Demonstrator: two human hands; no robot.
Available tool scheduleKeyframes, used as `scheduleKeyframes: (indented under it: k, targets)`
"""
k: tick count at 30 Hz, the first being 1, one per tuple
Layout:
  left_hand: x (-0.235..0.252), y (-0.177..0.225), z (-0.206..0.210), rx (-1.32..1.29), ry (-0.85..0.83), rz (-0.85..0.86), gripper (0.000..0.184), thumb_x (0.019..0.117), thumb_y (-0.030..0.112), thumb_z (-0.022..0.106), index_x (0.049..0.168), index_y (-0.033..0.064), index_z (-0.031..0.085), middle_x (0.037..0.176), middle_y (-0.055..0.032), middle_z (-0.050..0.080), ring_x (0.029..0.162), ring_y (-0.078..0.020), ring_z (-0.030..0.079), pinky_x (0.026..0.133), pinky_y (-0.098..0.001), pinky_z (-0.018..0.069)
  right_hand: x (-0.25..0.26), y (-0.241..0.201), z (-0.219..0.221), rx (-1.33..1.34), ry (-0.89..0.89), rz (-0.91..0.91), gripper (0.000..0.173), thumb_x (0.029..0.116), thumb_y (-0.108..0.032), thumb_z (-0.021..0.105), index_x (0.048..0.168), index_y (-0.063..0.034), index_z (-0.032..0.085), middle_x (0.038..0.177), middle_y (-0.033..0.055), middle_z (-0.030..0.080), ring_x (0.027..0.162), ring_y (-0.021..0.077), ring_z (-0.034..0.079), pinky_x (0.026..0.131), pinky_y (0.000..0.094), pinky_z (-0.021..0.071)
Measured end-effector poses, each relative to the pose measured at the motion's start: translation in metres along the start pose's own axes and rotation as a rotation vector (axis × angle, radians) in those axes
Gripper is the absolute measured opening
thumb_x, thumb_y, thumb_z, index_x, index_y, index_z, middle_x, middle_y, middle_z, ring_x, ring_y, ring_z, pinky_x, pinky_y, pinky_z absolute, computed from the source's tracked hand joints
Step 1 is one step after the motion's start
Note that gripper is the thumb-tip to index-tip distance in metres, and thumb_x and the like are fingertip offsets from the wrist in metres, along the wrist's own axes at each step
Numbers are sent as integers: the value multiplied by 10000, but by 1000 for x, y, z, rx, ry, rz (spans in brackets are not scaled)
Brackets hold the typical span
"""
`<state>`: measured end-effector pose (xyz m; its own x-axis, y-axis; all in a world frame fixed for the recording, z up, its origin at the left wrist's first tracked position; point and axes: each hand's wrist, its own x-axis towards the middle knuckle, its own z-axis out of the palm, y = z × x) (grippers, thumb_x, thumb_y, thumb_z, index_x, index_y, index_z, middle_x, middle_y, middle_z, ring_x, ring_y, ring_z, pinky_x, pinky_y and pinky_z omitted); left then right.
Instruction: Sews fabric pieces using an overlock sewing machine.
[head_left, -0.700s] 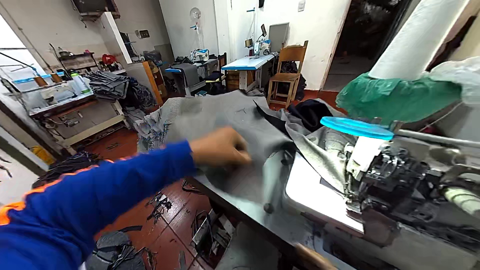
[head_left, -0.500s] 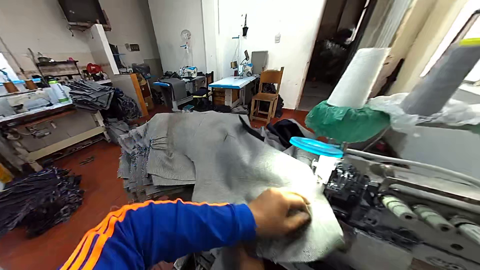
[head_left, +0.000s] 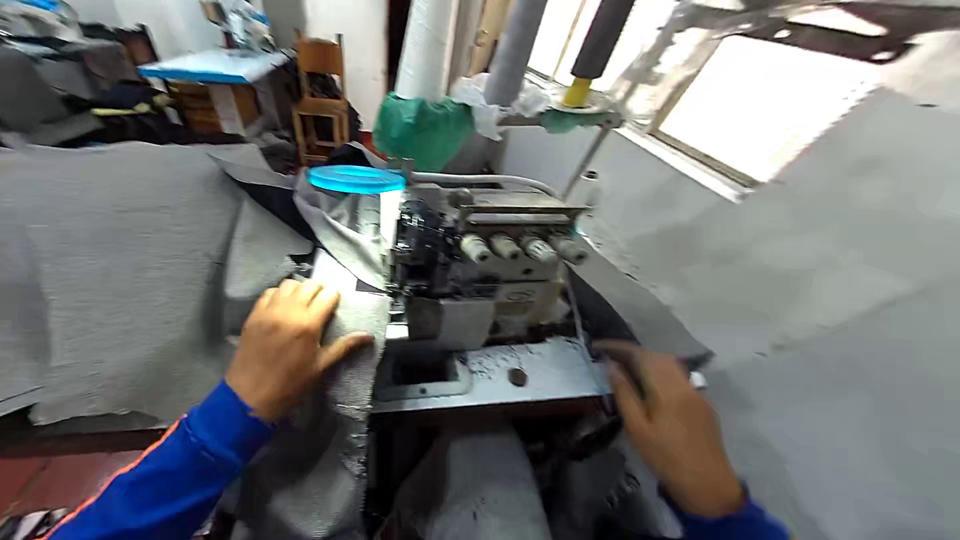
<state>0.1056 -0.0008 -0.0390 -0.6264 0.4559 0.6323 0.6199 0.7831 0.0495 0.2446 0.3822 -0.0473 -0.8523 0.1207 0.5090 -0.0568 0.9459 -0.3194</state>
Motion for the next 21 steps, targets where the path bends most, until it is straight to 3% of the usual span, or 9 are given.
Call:
scheduleKeyframes:
  k: [2,4,6,8,14,16,19,21]
  targets:
    - [15,-2,13,-68,-22,3,609,891,636,559,793,40,636,785,-133,600,785,-364,634,676,-531,499,18,47,-29,-218,-11,55,232,948,-9,605,1154,69,679,988,327,647,920,565,625,766,715,494]
    - [19,-7,21,-152,-37,25,607,918,637,513,923,55,687,913,-123,640,905,-352,639,767,-535,504,27,71,-35,-273,-133,150,203,904,27,684,1099,80,699,1015,356,644,958,590,618,807,736,492]
    - [17,-9,24,-170,-29,39,651,933,649,473,1021,53,720,1048,-145,694,1002,-371,656,825,-565,508,31,74,-27,-274,-254,239,213,899,24,708,1094,103,677,1032,345,649,994,557,635,846,707,502]
    - [14,-10,25,-159,-19,35,662,938,654,450,1047,61,724,1079,-142,695,1023,-371,652,832,-564,500,33,73,-22,-304,-296,236,166,901,29,706,1044,106,671,996,322,658,969,531,654,815,678,523]
    - [17,-13,20,-163,-77,39,639,933,656,463,1040,79,718,943,-97,675,949,-341,641,809,-541,486,56,74,-37,-311,-593,170,121,933,-4,666,1015,85,678,1018,286,657,969,479,657,840,644,521]
    - [22,-15,15,-197,-167,30,591,925,636,516,1042,89,705,897,-65,660,938,-312,629,841,-536,468,69,79,-45,-233,-668,132,95,918,-1,684,982,70,685,978,250,648,902,428,653,813,623,522]
    - [32,-21,11,-271,-264,57,446,927,526,614,967,89,696,862,-49,647,911,-275,626,855,-522,453,93,84,-58,-158,-755,117,71,907,20,709,969,48,689,978,212,643,885,373,638,817,579,510]
    - [36,-25,13,-344,-254,122,360,936,446,625,916,97,712,837,-30,635,879,-239,616,821,-488,458,105,86,-68,-188,-694,76,74,925,33,682,990,67,674,967,228,647,884,401,647,809,603,518]
